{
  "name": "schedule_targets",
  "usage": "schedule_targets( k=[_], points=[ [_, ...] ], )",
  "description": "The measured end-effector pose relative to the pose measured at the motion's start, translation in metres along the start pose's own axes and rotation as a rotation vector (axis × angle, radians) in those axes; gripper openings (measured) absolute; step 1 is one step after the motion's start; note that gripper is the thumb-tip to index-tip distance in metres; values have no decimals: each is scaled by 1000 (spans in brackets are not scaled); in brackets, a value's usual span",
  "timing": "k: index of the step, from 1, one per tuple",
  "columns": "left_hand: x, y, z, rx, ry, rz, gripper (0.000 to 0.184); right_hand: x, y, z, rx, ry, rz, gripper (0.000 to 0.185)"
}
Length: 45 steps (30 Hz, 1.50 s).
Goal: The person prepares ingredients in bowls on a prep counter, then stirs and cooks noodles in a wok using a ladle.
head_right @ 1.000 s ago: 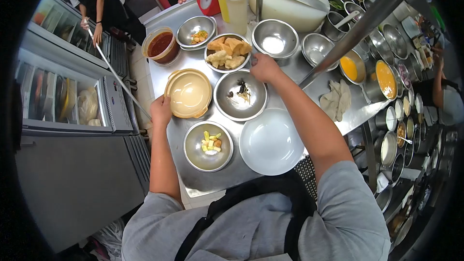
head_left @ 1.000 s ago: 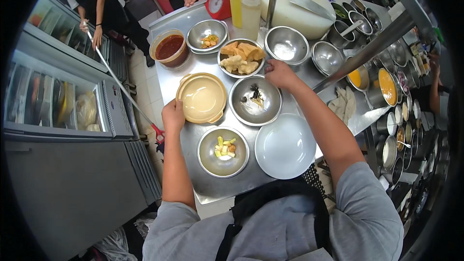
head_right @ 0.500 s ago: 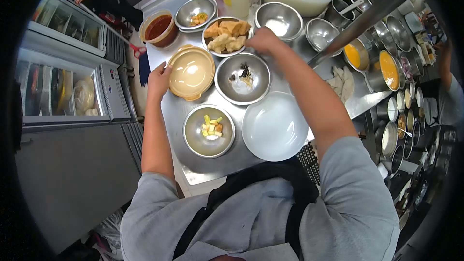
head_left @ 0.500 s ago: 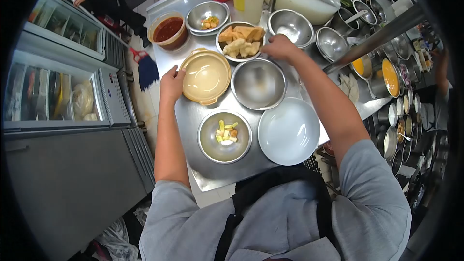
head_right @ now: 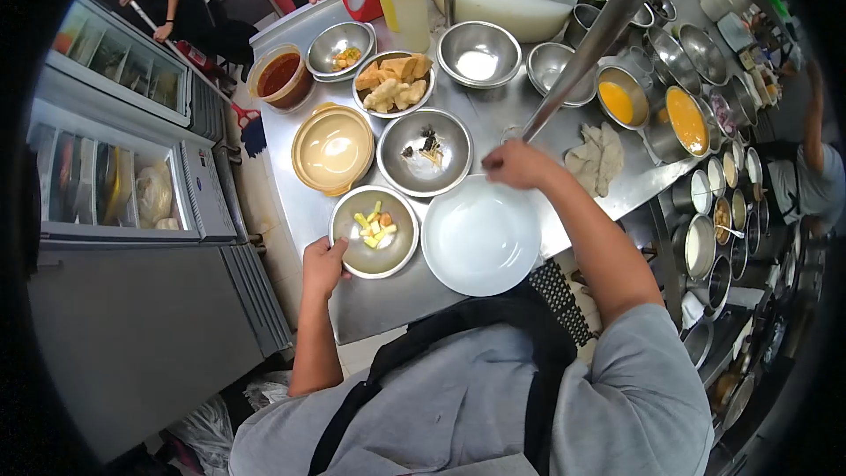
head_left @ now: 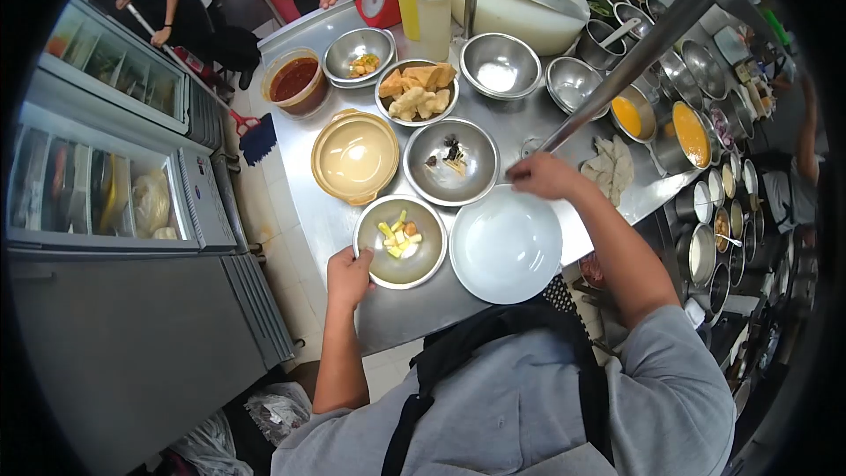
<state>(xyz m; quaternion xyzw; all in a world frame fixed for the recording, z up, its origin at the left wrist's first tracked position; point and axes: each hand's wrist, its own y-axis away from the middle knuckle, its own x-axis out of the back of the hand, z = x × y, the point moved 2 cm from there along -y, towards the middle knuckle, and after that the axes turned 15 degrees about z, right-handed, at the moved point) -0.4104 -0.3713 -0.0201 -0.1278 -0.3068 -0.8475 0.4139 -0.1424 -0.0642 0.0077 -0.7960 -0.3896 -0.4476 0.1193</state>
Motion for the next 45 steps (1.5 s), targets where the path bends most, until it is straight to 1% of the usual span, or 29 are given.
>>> schedule_targets(
  k=[2,4,6,10,11,12,13,14,16,17,18,19,20,22,24,25,27,29,34,36,37,39,40,41,42,43,44,45],
  points=[
    [-7,6,0,37,98,16,28,-10,27,8,16,-20,35,32],
    [-14,9,0,30,150,46,28,-16,42,10,40,-37,79,31],
    [-19,11,2,30,189,86,28,-19,54,7,-34,12,137,35],
    [-22,14,0,41,215,104,29,-19,55,4,15,40,137,34],
    [-23,14,-3,54,226,124,28,-12,47,-4,-87,-14,89,34],
    [-24,14,-5,67,235,140,28,-9,41,-12,-190,-69,41,39],
    [-25,14,-6,56,242,148,28,-26,29,-5,-161,-102,409,50],
    [-26,13,-8,73,262,136,27,-33,16,-8,-149,-99,416,50],
    [-33,17,-14,89,297,138,27,-40,-5,-16,-446,-520,342,39],
    [-37,19,-16,114,351,117,26,-42,-9,-17,-451,-532,368,28],
    [-40,20,-17,138,401,95,26,-41,-15,-15,-431,-535,365,28],
    [-44,22,-19,185,466,60,27,-35,-18,-7,-477,-523,378,23],
    [-46,25,-16,178,475,68,27,-27,-18,-2,-527,-509,392,19],
    [-53,31,-13,173,497,83,28,-19,-14,5,-532,-474,400,20],
    [-62,39,-11,166,519,94,28,-17,-9,8,-571,-566,433,18],
    [-65,42,-8,172,567,76,28,-16,-7,7,-556,-563,434,18],
    [-67,45,-2,165,622,68,28,-17,-3,4,-513,-667,408,18],
    [-71,49,0,242,702,-52,28,-20,0,3,-512,-686,422,19],
    [-72,49,-3,194,701,24,28,-25,6,11,-538,-759,406,19],
    [-73,50,-5,189,722,61,28,-29,8,11,-514,-816,397,26],
    [-74,51,-6,206,756,58,29,-30,10,12,-515,-814,395,26],
    [-71,54,-1,223,795,59,30,-21,19,-3,-546,-626,356,36],
    [-71,58,-1,264,784,45,34,-23,24,-5,-546,-624,348,36],
    [-72,63,-1,308,775,33,38,-21,31,-7,-367,-323,485,38],
    [-74,66,-2,316,779,41,38,-17,36,-11,-178,-21,608,41],
    [-77,69,-3,247,638,32,43,-14,42,-9,-174,-19,595,41],
    [-81,75,-6,184,495,24,48,-10,51,-12,-125,-87,417,37],
    [-85,84,-3,150,494,-14,53,-11,58,-11,-78,-154,237,34]
  ],
)
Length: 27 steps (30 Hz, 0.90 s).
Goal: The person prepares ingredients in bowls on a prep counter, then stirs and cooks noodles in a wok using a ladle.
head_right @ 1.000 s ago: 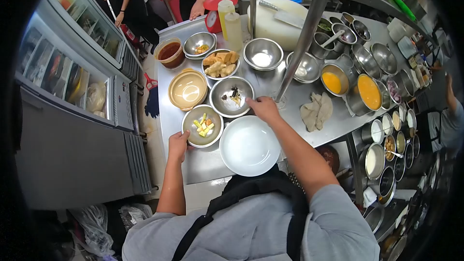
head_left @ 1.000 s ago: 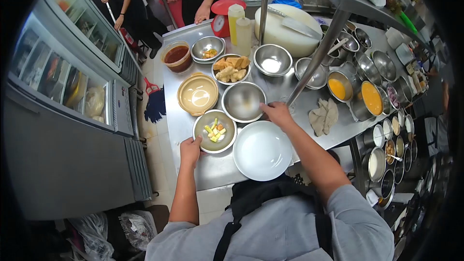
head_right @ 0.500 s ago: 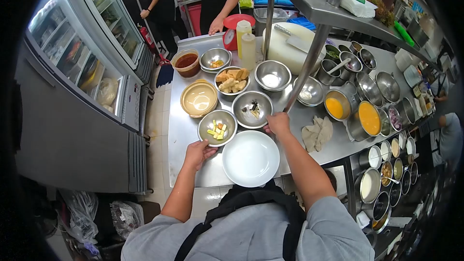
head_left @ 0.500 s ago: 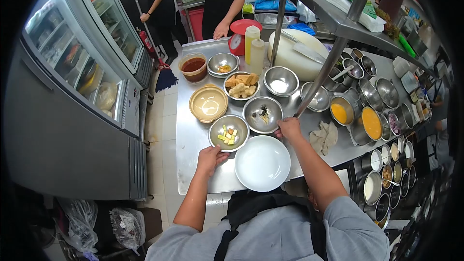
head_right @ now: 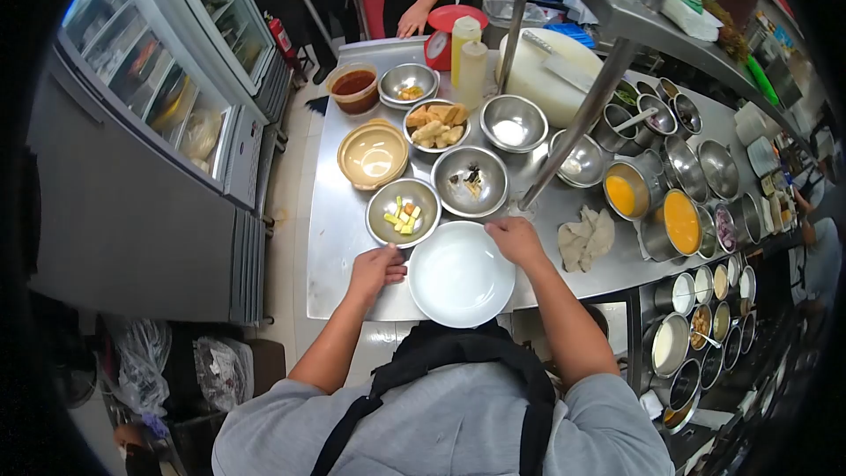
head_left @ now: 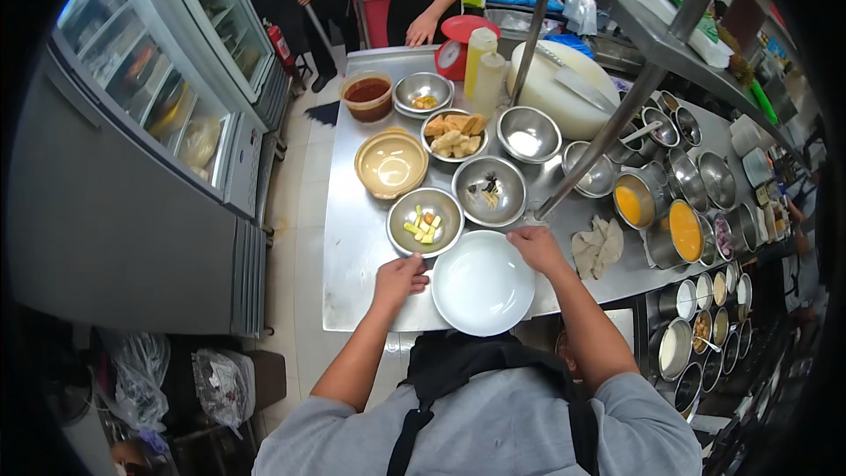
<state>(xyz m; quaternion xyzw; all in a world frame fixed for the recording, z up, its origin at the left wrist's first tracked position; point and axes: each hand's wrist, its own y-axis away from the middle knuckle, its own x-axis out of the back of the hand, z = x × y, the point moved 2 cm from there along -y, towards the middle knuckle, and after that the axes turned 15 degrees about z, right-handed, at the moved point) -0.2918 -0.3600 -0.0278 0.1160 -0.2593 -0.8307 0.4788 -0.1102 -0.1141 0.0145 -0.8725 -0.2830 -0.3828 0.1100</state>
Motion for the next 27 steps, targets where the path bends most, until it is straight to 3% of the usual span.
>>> schedule_targets(
  k=[4,6,12,19,23,25,27],
  points=[
    [-12,8,-5,-1,91,-15,51,-2,15,22,126,24,8,27],
    [-10,-6,-2,209,152,19,50,4,23,21,133,45,63,26],
    [9,-25,6,44,37,91,36,18,40,36,124,122,133,26],
    [4,-26,-6,-10,118,84,42,13,42,34,117,95,218,26],
    [14,-12,-5,29,40,56,51,12,43,36,97,100,231,26],
    [27,-3,-1,48,-179,-9,54,15,44,39,72,107,260,27],
    [43,1,-6,91,-390,-232,60,18,52,50,-44,-153,335,32]
  ],
)
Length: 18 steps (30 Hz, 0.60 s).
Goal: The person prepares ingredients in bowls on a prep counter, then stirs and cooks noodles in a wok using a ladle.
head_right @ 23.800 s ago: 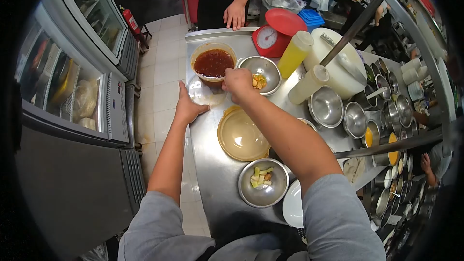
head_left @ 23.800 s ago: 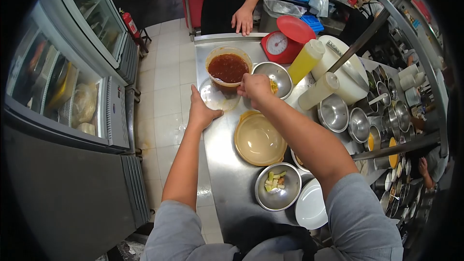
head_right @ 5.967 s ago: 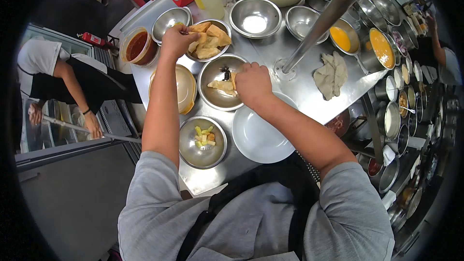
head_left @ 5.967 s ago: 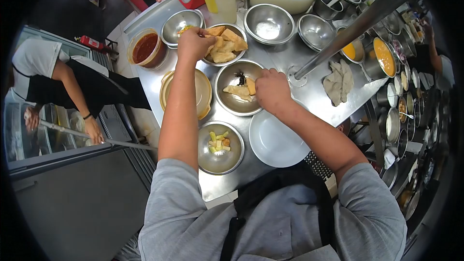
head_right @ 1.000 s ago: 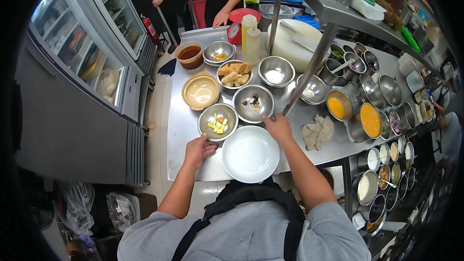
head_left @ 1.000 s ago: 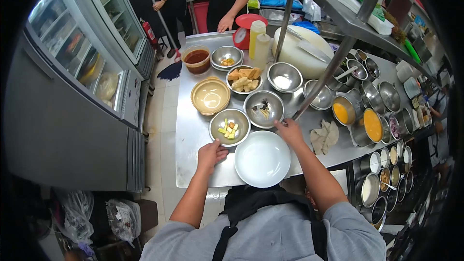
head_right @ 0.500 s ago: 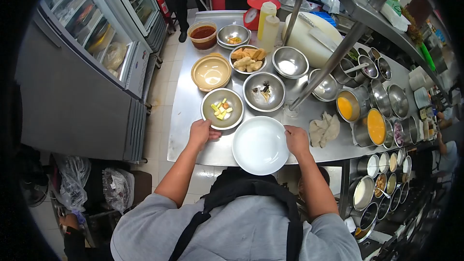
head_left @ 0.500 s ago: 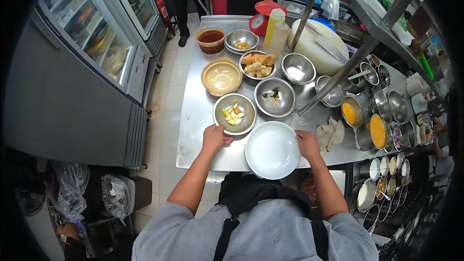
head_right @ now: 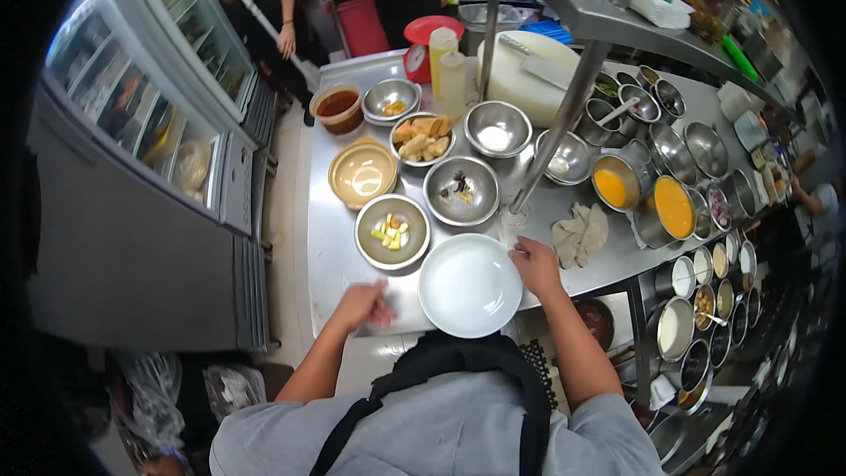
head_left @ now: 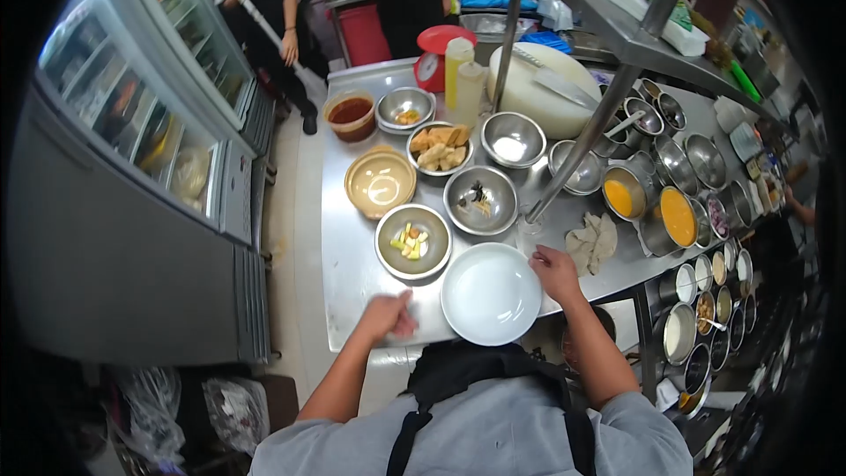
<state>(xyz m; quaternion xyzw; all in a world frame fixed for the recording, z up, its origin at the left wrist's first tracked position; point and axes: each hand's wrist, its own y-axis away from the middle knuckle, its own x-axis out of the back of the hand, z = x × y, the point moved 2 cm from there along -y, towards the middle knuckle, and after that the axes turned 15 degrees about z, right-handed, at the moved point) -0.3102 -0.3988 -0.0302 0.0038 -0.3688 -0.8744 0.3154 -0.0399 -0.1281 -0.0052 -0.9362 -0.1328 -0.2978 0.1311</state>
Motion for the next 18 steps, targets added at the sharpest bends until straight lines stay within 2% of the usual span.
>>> schedule_targets(
  k=[2,4,5,7,9,10,11,12,14,16,18],
  points=[
    [5,9,-16,-22,-326,-318,67,19,12,16,-83,-115,109,33],
    [3,31,-21,170,-641,-537,72,42,36,38,-248,-264,269,30],
    [5,31,-36,135,-745,-527,76,56,55,48,-340,-304,342,27],
    [7,24,-92,36,-970,-530,83,85,103,61,-457,-193,380,23],
    [7,-10,-182,-193,-1050,-535,87,107,160,54,-409,-15,405,21],
    [6,-25,-224,-310,-1091,-525,91,101,206,106,-509,-109,419,21],
    [0,-27,-245,-358,-1063,-512,90,101,249,122,-547,-74,420,25],
    [-7,-23,-251,-324,-1007,-511,90,101,310,177,-593,227,283,29],
    [-19,-4,-264,-155,-842,-503,89,103,387,204,-776,455,7,28],
    [-34,22,-275,65,-649,-485,88,104,447,215,-936,475,-191,27],
    [-57,40,-292,230,-466,-478,87,106,488,220,-1017,425,-264,26]
  ],
)
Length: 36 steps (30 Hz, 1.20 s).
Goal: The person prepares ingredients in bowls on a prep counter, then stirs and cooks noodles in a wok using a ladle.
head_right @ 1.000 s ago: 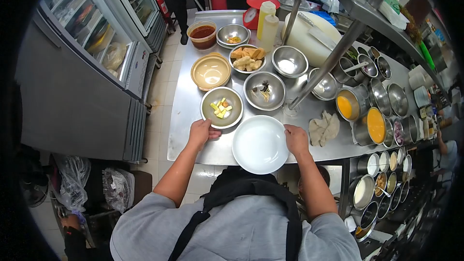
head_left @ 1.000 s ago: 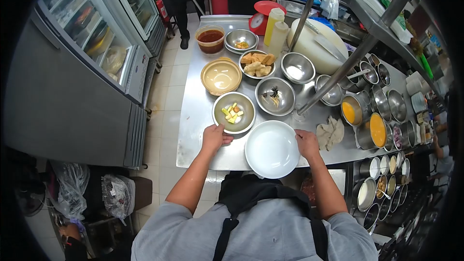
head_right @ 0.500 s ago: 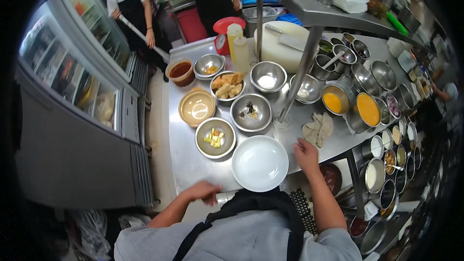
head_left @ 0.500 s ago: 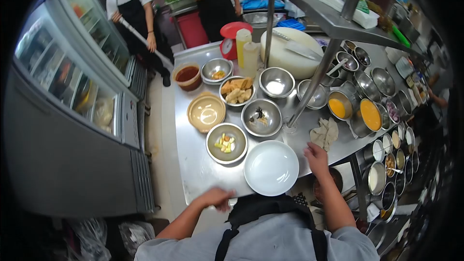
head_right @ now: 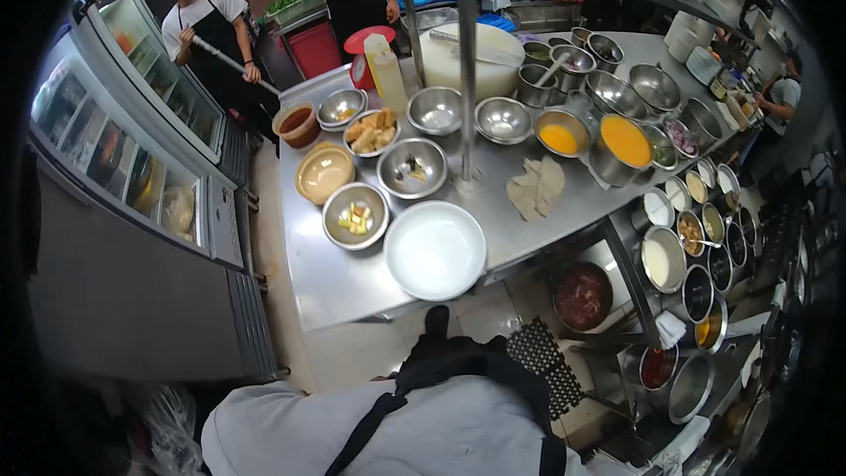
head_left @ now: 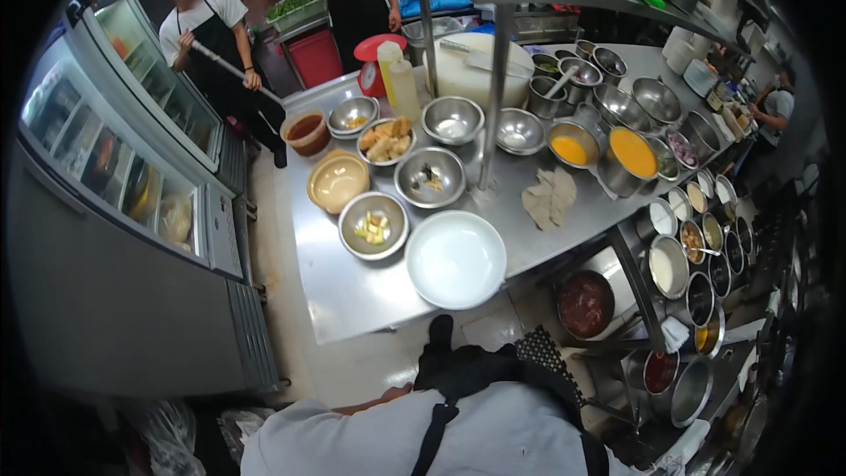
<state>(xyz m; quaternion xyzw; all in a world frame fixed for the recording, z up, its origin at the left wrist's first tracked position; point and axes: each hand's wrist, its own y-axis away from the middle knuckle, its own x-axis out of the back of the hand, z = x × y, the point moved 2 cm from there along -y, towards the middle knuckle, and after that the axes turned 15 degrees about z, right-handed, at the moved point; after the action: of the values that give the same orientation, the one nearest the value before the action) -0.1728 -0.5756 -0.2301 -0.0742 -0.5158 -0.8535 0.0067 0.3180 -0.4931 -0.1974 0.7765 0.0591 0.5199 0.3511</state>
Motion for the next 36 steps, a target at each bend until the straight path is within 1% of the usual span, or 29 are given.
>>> schedule_targets(
  k=[3,7,8,10,11,12,13,15,16,17,18,19,20,21,22,23,24,25,26,27,28,29,30,31,32,33,34,35,36],
  points=[
    [-59,0,5,86,255,-75,86,-6,22,52,-39,-61,-43,24],
    [-124,-5,22,166,384,-161,85,-8,55,128,-114,-155,-44,23],
    [-133,-9,26,202,355,-171,84,-8,64,145,-139,-176,-39,22],
    [-142,-18,36,312,173,-166,78,-13,86,182,-191,-215,-28,22],
    [-144,-7,54,424,12,-145,72,-17,99,199,-218,-226,-22,21],
    [-143,3,77,314,-281,-28,66,-24,115,216,-238,-228,-19,21],
    [-153,33,122,168,-592,72,61,-32,128,230,-251,-216,-12,21],
    [-174,18,169,-431,-1238,103,59,-41,150,241,-185,-99,-6,20],
    [-187,12,180,-572,-1163,282,61,-45,158,241,-158,-59,12,20],
    [-204,9,196,-733,-1159,248,58,-38,161,237,-143,-34,49,20],
    [-226,7,205,-832,-1158,231,55,-26,165,233,-196,-70,114,19],
    [-238,-17,211,-870,-1170,87,54,-1,179,225,-335,-181,220,20],
    [-262,-40,219,-884,-1166,-40,54,28,184,221,-455,-260,244,28],
    [-295,-23,235,-859,-1194,-153,54,28,178,229,-457,-361,318,38],
    [-321,-5,253,-822,-1211,-243,54,28,179,235,-446,-457,429,41],
    [-348,14,268,-838,-1247,-281,54,32,180,241,-423,-536,548,43],
    [-376,34,279,-885,-1286,-386,53,34,187,248,-464,-557,560,43],
    [-401,54,288,-928,-1317,-492,52,43,200,248,-449,-588,604,43],
    [-426,74,295,-974,-1334,-608,51,74,222,237,-438,-605,657,43],
    [-454,93,299,-949,-1404,-570,51,107,246,237,-571,-656,623,45],
    [-479,96,300,-952,-1422,-598,51,125,260,250,-663,-694,690,44],
    [-501,97,303,-947,-1433,-661,51,139,277,264,-772,-703,906,34],
    [-524,100,306,-942,-1445,-721,51,157,296,284,-853,-648,1063,30],
    [-548,108,309,-948,-1458,-748,51,163,312,314,-983,-542,1297,27],
    [-574,124,312,-935,-1473,-823,51,168,330,346,-1085,-265,1479,28],
    [-596,139,315,-918,-1492,-897,51,178,347,373,-1186,-104,1507,22],
    [-617,149,317,-897,-1516,-972,52,185,358,395,-1387,1,1345,27],
    [-639,156,317,-887,-1466,-1035,48,176,365,427,-1504,-28,1209,38],
    [-662,161,321,-883,-1484,-1066,48,179,363,442,-1540,-22,1199,38]
  ],
)
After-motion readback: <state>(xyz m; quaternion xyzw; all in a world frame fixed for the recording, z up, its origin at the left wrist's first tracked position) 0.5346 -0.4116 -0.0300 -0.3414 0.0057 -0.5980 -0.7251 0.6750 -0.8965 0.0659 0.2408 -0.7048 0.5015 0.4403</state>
